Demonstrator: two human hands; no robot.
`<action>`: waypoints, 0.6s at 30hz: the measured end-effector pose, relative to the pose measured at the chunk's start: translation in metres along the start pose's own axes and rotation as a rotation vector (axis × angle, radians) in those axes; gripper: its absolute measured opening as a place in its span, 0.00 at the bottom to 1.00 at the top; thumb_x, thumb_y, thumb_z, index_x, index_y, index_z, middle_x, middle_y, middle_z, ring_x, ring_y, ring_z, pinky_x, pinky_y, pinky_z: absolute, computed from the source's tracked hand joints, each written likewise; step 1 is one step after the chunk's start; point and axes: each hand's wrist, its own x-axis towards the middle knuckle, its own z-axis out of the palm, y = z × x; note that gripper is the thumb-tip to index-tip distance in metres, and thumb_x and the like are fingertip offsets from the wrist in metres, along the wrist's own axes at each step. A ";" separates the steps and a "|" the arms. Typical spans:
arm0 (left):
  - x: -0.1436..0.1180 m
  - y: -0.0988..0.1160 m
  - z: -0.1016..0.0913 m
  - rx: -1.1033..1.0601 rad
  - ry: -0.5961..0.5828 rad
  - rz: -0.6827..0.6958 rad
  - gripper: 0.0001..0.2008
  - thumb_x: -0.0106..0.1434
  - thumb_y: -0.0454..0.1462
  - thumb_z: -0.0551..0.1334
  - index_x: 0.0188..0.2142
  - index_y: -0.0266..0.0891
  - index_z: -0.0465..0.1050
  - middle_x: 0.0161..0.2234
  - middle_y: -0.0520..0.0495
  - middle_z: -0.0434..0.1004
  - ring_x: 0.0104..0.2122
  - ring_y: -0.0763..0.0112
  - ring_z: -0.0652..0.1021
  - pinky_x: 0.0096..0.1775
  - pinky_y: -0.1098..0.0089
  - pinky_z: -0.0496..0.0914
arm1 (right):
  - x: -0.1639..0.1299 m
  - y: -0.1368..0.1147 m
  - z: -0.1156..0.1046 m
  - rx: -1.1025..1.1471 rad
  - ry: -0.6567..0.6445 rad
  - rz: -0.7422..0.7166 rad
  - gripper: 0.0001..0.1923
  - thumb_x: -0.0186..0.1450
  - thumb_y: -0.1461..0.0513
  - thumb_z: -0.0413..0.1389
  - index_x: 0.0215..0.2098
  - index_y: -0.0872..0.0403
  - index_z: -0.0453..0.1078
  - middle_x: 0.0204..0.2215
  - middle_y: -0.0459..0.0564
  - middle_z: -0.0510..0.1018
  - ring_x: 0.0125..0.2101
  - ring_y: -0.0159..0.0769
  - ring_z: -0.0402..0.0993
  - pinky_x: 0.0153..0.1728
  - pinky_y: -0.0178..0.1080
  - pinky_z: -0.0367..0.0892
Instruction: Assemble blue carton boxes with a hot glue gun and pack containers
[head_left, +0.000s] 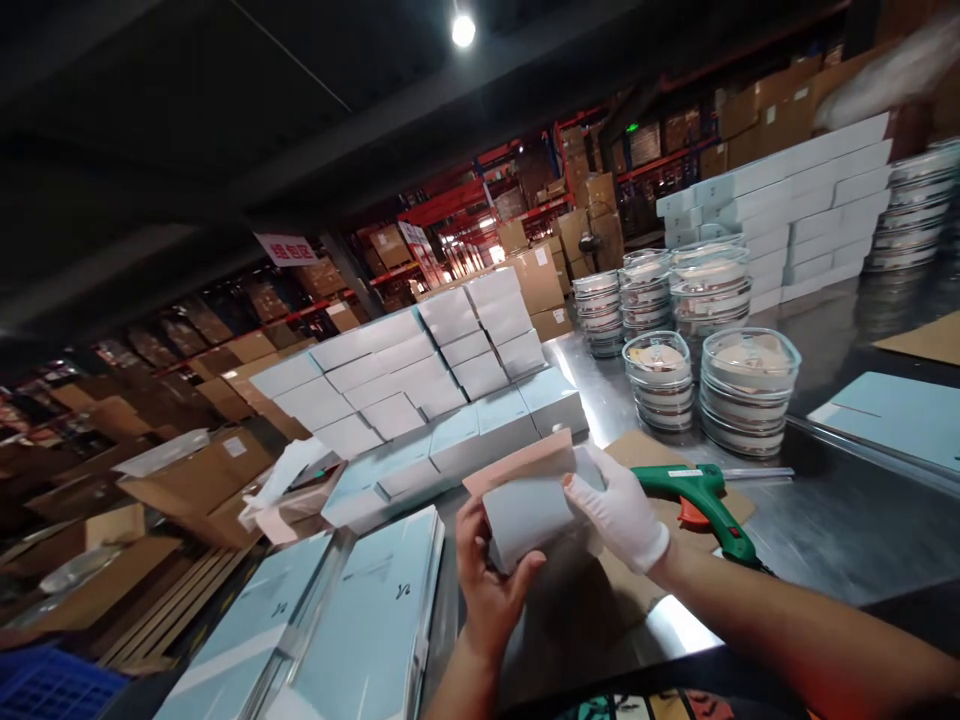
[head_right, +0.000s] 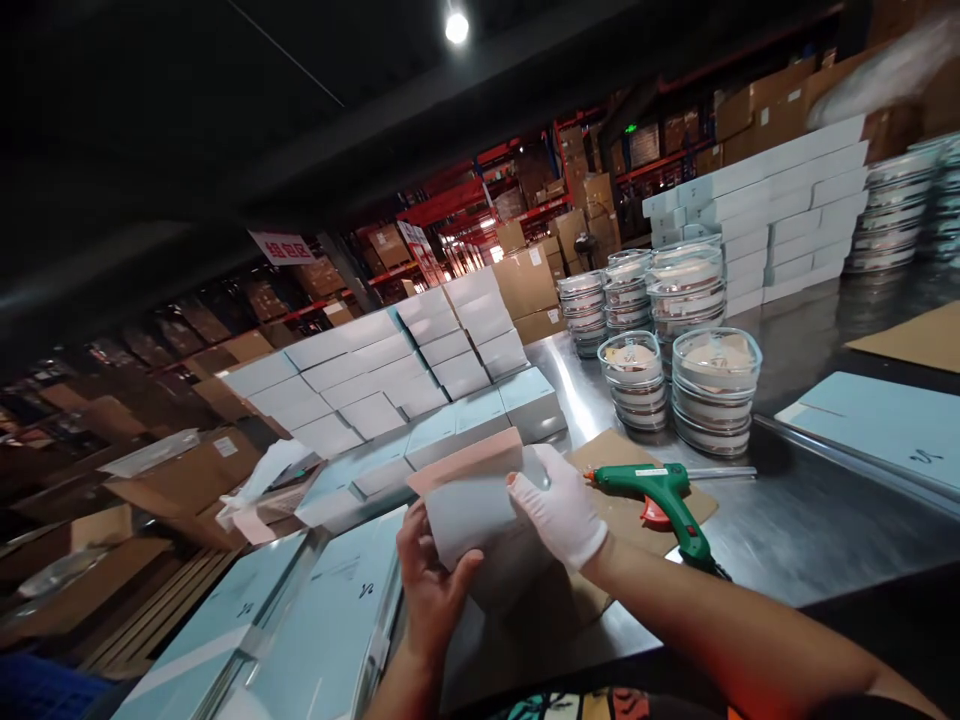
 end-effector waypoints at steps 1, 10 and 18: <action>-0.002 -0.001 0.001 -0.006 0.013 -0.007 0.29 0.65 0.57 0.73 0.56 0.41 0.75 0.56 0.36 0.77 0.53 0.51 0.82 0.48 0.59 0.80 | 0.001 0.000 0.003 -0.040 0.042 -0.004 0.18 0.62 0.49 0.61 0.43 0.52 0.77 0.37 0.52 0.85 0.40 0.49 0.82 0.45 0.49 0.79; -0.032 -0.018 0.002 -0.148 0.049 -0.100 0.35 0.64 0.57 0.74 0.65 0.47 0.71 0.57 0.38 0.80 0.59 0.52 0.80 0.55 0.58 0.78 | 0.003 0.011 0.010 0.085 0.001 -0.095 0.30 0.63 0.59 0.56 0.64 0.50 0.66 0.52 0.55 0.84 0.46 0.42 0.83 0.48 0.44 0.79; -0.002 -0.016 -0.025 0.004 0.119 -0.205 0.26 0.62 0.57 0.74 0.50 0.43 0.81 0.47 0.42 0.82 0.50 0.52 0.81 0.53 0.57 0.75 | 0.031 0.020 -0.091 -0.693 -0.133 -0.219 0.18 0.71 0.54 0.57 0.53 0.54 0.78 0.52 0.65 0.85 0.54 0.55 0.83 0.55 0.52 0.76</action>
